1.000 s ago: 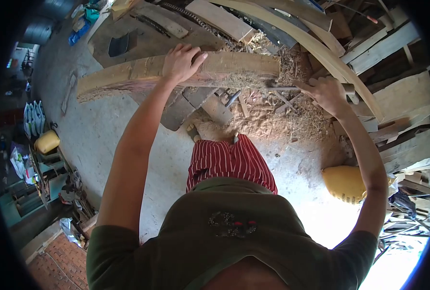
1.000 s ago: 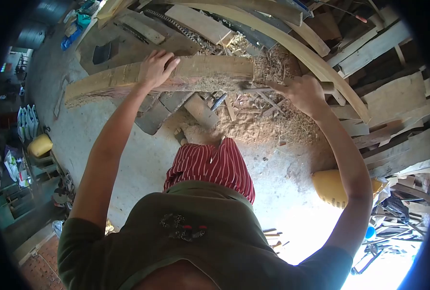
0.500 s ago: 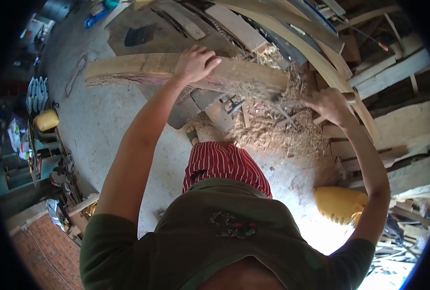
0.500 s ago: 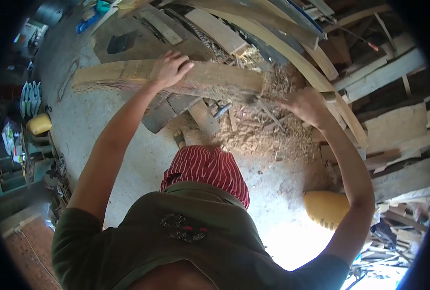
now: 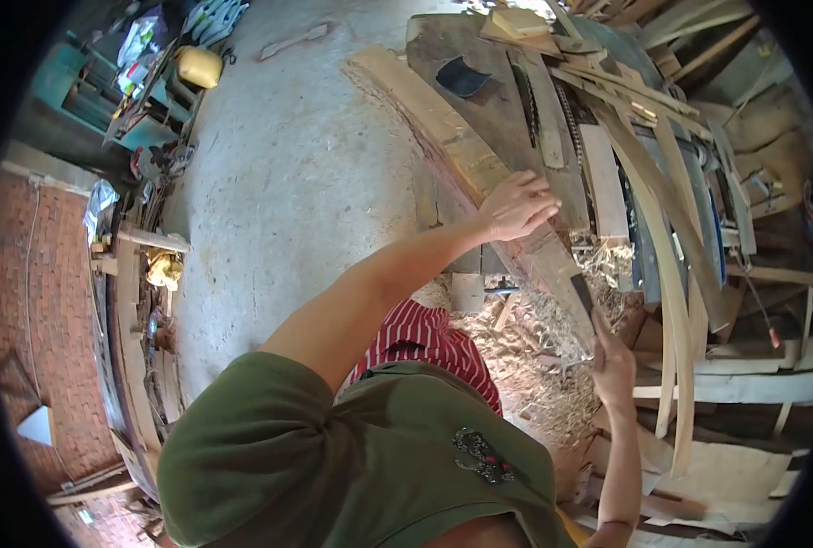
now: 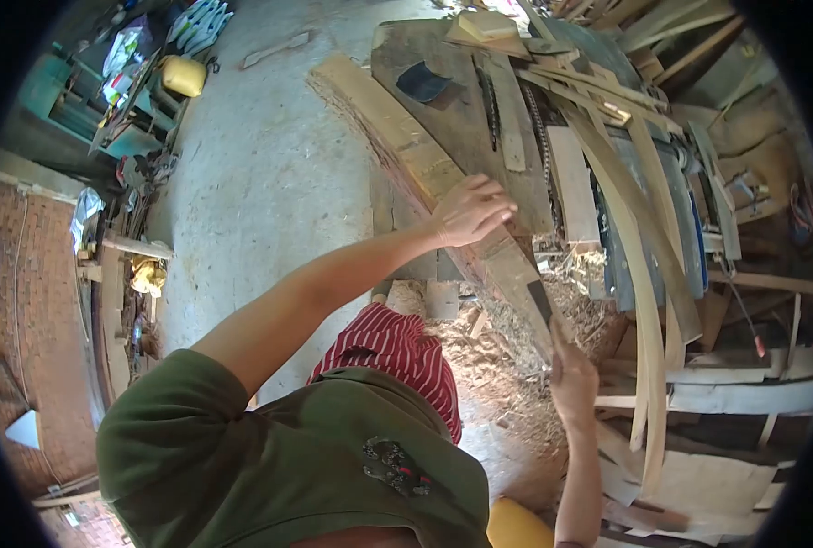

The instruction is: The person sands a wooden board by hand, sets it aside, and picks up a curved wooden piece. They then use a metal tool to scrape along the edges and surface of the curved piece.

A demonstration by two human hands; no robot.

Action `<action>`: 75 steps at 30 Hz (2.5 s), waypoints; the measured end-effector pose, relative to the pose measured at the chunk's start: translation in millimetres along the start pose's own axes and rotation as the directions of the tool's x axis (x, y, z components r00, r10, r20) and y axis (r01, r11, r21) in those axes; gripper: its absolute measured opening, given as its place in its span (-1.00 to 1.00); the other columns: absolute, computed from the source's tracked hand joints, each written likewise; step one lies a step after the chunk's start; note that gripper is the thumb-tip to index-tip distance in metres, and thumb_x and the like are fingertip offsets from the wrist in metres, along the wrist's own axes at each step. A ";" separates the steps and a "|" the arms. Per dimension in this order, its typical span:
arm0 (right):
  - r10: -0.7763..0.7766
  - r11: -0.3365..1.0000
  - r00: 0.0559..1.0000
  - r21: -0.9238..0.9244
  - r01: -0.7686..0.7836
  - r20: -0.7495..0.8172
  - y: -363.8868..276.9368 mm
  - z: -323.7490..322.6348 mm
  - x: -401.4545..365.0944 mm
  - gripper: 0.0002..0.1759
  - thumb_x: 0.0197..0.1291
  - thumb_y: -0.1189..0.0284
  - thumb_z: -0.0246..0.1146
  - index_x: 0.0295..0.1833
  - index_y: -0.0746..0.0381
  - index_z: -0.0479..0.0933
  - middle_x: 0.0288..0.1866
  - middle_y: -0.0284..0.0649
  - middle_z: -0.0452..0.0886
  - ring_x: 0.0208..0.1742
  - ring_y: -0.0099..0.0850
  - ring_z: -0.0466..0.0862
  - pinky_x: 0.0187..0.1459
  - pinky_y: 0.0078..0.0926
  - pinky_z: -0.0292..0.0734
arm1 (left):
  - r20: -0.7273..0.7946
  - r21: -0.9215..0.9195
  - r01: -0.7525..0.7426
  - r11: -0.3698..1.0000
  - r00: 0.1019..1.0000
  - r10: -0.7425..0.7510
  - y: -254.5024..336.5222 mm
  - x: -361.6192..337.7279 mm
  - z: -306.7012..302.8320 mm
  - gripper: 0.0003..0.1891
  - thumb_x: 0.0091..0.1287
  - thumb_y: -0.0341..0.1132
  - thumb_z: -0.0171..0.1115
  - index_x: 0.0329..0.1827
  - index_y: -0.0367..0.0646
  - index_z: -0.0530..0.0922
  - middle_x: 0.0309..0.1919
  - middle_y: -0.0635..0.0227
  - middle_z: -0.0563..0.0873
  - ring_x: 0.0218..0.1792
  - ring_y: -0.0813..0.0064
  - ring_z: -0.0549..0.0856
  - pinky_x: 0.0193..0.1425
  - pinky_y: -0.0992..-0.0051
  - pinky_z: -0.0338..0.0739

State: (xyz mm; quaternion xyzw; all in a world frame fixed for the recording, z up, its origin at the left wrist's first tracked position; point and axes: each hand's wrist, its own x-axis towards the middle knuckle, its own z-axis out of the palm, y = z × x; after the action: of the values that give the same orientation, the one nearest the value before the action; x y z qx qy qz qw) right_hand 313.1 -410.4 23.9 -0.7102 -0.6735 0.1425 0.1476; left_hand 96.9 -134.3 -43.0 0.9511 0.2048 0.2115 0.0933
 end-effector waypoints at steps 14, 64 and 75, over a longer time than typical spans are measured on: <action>-0.235 0.966 0.971 -0.101 0.237 0.033 -172.6 81.2 276.8 -0.40 0.26 0.49 0.07 0.44 -0.02 0.41 -0.28 0.03 0.70 -0.26 0.02 0.73 -0.17 -0.03 0.62 | -0.455 -0.681 0.611 0.404 0.079 -0.887 -148.4 -131.6 -41.0 -0.60 0.49 -0.28 -0.03 0.36 -0.12 0.41 0.01 0.13 0.48 0.04 0.25 0.47 0.20 0.25 0.37; -0.067 0.995 0.996 -0.073 0.064 -0.051 -316.4 185.7 323.3 -0.24 0.19 0.64 0.15 0.54 0.07 0.24 -0.27 0.02 0.68 -0.41 -0.09 0.70 -0.39 -0.20 0.61 | 0.515 -0.357 0.841 0.406 0.540 -0.666 -457.2 -124.4 -177.5 -0.34 0.47 0.24 -0.10 0.20 -0.17 0.62 0.15 0.18 0.68 0.21 0.26 0.58 0.33 0.26 0.37; -0.024 0.995 0.999 -0.094 0.022 -0.024 -331.6 183.4 335.2 -0.29 0.17 0.62 0.18 0.48 0.07 0.35 -0.41 -0.10 0.66 -0.53 -0.21 0.68 -0.50 -0.24 0.60 | 0.652 -0.434 0.803 0.409 0.593 -0.473 -452.1 -114.2 -195.9 -0.18 0.44 0.40 -0.23 0.54 -0.04 0.29 0.46 0.28 0.41 0.49 0.31 0.29 0.57 0.23 0.03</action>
State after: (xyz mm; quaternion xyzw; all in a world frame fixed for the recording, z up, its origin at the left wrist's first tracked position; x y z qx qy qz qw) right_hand -46.2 -56.0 -12.2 -0.7103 -0.6855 0.1002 0.1242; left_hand -242.1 240.7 -29.0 0.7012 0.4408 0.0021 0.5603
